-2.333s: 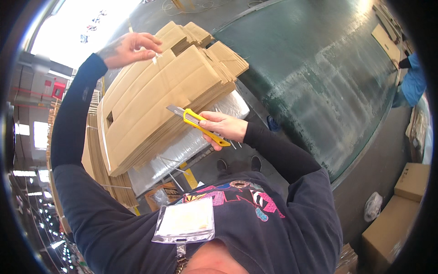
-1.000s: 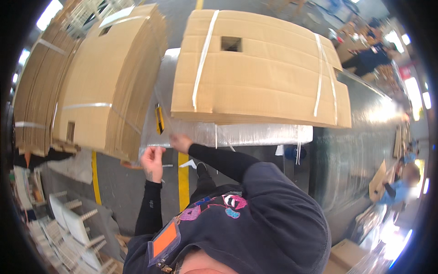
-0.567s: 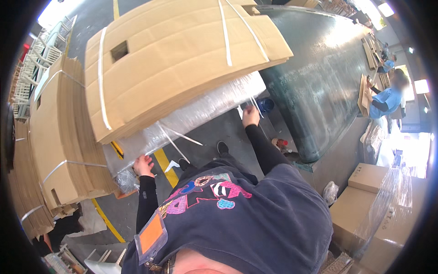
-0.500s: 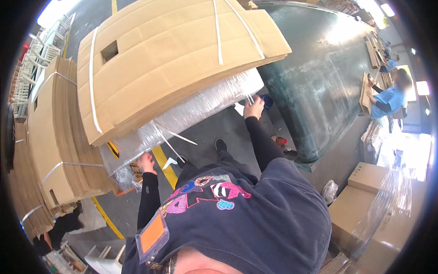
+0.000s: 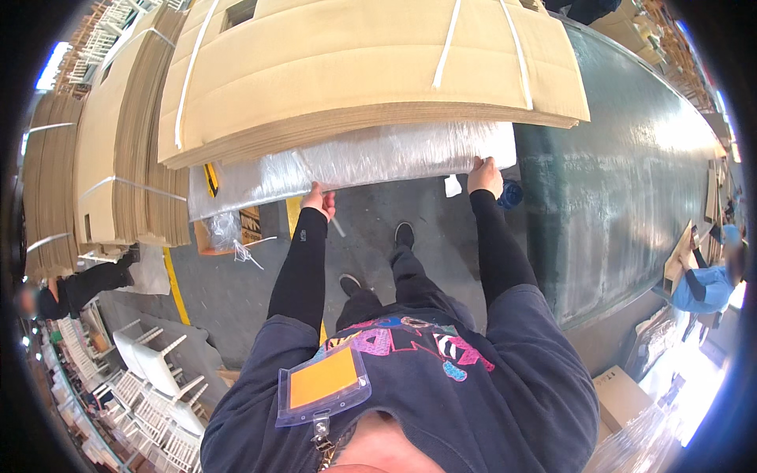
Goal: The person repeatedly picks up flat cardboard pieces and stacks them on a table. After stacking, the person uses a utility knife to cut the plastic straps securing the stack.
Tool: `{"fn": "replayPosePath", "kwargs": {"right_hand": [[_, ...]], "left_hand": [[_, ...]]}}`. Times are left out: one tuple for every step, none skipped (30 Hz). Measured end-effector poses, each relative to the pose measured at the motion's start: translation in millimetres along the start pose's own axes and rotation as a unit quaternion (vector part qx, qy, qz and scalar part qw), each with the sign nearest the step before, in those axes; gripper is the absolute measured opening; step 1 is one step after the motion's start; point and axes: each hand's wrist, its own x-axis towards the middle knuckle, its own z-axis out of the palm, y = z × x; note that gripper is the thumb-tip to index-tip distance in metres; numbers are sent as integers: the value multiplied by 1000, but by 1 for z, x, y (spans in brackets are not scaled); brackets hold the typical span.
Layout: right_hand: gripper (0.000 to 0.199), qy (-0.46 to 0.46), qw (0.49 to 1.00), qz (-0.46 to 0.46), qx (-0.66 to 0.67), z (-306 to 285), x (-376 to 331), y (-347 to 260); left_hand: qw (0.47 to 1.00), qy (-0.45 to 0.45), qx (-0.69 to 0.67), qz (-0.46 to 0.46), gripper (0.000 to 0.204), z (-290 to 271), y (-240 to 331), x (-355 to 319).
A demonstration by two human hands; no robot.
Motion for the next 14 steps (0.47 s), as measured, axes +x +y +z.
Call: {"fn": "replayPosePath", "kwargs": {"right_hand": [[36, -13, 999, -44, -20, -9, 5, 1], [37, -16, 995, -80, -52, -17, 11, 7], [34, -11, 990, -119, -75, -21, 7, -5], [31, -42, 970, -216, -101, -26, -1, -15], [31, -52, 951, -262, -153, -34, -5, -14], [35, -45, 945, -291, -143, -37, -6, -10], [41, -73, 954, -236, -172, -39, -5, -11], [47, -42, 951, -270, -145, -41, -11, -13], [42, -38, 943, -290, -157, -45, -15, -5], [36, -77, 919, -320, -219, -45, -22, 3], [33, -142, 873, -364, -291, -34, -52, 7], [30, -205, 813, -413, -354, -20, -96, 11], [26, -182, 806, -451, -337, 4, -153, 62], [23, -159, 799, -485, -318, 31, -212, 112]], "left_hand": [[999, -10, 37, 26, 48, -11, 4, 3], [995, 36, 72, 57, 48, -2, 2, 1], [985, 104, 103, 90, 51, -6, 0, 3], [958, 166, 150, 178, 44, -21, 2, 4], [940, 142, 135, 280, 35, -18, -10, -4], [908, 118, 218, 338, 26, -25, -9, -8], [850, 86, 310, 417, 24, -28, -7, -15], [786, 71, 339, 512, 23, -37, -2, -20], [720, 73, 392, 568, 22, -33, 2, -34], [659, 52, 445, 604, 18, -33, 8, -49], [578, 6, 515, 632, 18, -53, 5, -58], [490, -31, 582, 648, 17, -83, 1, -64], [428, -30, 638, 640, 18, -115, -18, -68], [382, -82, 664, 638, 18, -157, -37, -75]]}}
